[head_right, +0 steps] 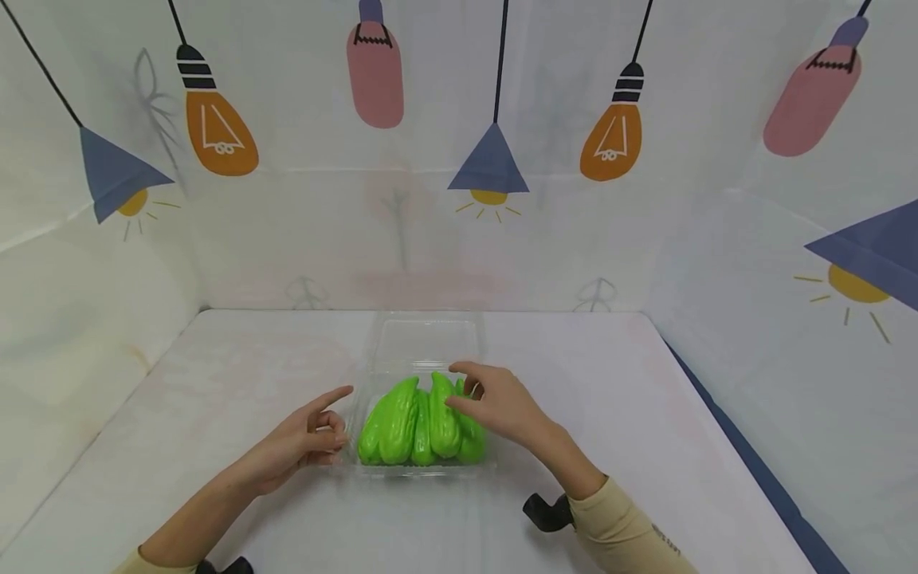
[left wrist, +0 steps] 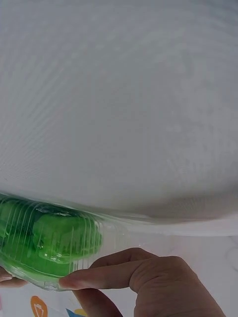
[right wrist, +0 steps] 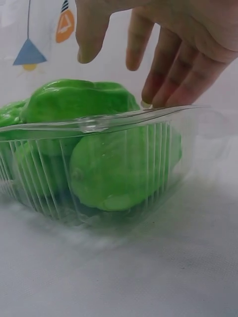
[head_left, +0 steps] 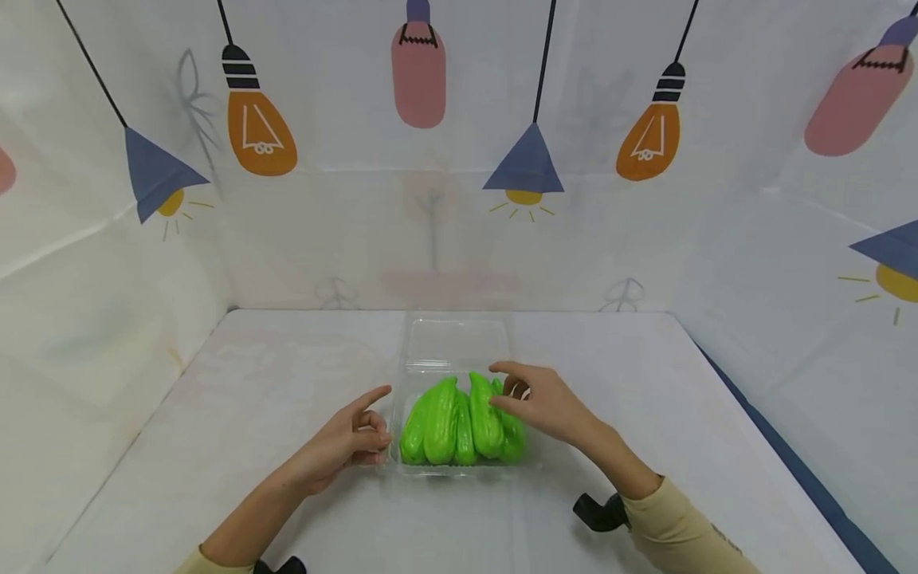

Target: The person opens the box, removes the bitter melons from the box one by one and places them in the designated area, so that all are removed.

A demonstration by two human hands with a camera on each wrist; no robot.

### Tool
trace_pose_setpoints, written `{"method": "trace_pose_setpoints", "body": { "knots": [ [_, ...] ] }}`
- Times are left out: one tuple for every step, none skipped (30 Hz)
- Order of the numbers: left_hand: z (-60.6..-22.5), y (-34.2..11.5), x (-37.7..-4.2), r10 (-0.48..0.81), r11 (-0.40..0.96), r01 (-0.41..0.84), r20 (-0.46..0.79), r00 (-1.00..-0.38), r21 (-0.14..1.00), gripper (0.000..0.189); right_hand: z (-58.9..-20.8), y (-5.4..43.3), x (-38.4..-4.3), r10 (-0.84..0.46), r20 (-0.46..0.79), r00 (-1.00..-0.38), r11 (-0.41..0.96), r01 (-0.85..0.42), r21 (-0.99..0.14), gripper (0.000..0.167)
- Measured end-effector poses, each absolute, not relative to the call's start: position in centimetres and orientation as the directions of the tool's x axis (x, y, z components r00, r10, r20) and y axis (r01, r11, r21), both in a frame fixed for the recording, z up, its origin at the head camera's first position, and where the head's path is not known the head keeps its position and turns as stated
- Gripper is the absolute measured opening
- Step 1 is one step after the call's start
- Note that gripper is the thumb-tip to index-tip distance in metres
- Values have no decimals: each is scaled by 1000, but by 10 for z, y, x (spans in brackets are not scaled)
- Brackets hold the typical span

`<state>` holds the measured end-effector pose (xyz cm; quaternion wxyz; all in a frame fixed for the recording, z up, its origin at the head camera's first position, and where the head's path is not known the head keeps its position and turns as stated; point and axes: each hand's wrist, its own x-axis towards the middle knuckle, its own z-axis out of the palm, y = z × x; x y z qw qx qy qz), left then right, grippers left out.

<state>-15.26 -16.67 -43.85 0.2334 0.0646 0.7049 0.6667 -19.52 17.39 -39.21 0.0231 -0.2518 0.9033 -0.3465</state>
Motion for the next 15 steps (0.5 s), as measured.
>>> {"method": "trace_pose_setpoints", "body": {
  "knots": [
    [-438,-167,-153,402,103,-219,-241,-883,970,85,-392,173,-195,-474,127,-871,638,-440,-632,49],
    [-438,-167,-153,401,103,-218,-241,-884,971,85,-393,173,-194,-478,121,-870,641,-440,-629,51],
    [-439,-166,-153,402,102,-218,-241,-884,970,85,-393,172,-194,-481,115,-869,645,-440,-625,52],
    [-439,-166,-153,402,101,-219,-241,-883,970,85,-393,172,-193,-482,109,-869,648,-437,-624,53],
    [-439,-166,-154,404,100,-219,-241,-883,971,85,-393,172,-192,-485,103,-868,648,-436,-625,54],
    [-439,-166,-154,405,100,-220,-241,-882,970,85,-393,171,-192,-486,92,-869,647,-429,-630,56],
    [-440,-166,-154,405,100,-221,-242,-882,970,85,-392,170,-191,-487,81,-869,646,-421,-637,57],
    [-440,-166,-154,405,100,-222,-243,-881,970,84,-392,169,-190,-489,71,-869,645,-415,-641,59],
    [-440,-166,-154,404,99,-223,-244,-882,970,84,-392,168,-190,-489,60,-870,645,-407,-647,60],
    [-440,-166,-154,403,100,-223,-244,-882,970,84,-391,167,-189,-488,50,-871,645,-398,-652,62],
    [-440,-166,-154,402,101,-222,-244,-883,970,84,-391,166,-188,-487,40,-873,645,-390,-657,63],
    [-440,-166,-154,400,102,-221,-244,-883,970,84,-391,165,-188,-484,30,-875,646,-380,-662,64],
    [-440,-167,-154,399,101,-221,-243,-884,970,84,-390,164,-187,-484,23,-875,645,-374,-666,65],
    [-439,-167,-154,398,100,-222,-243,-884,970,84,-390,162,-186,-482,15,-876,649,-368,-665,67],
    [-439,-168,-154,399,100,-222,-243,-884,970,84,-389,161,-186,-479,7,-878,654,-362,-665,68]
  ]
}}
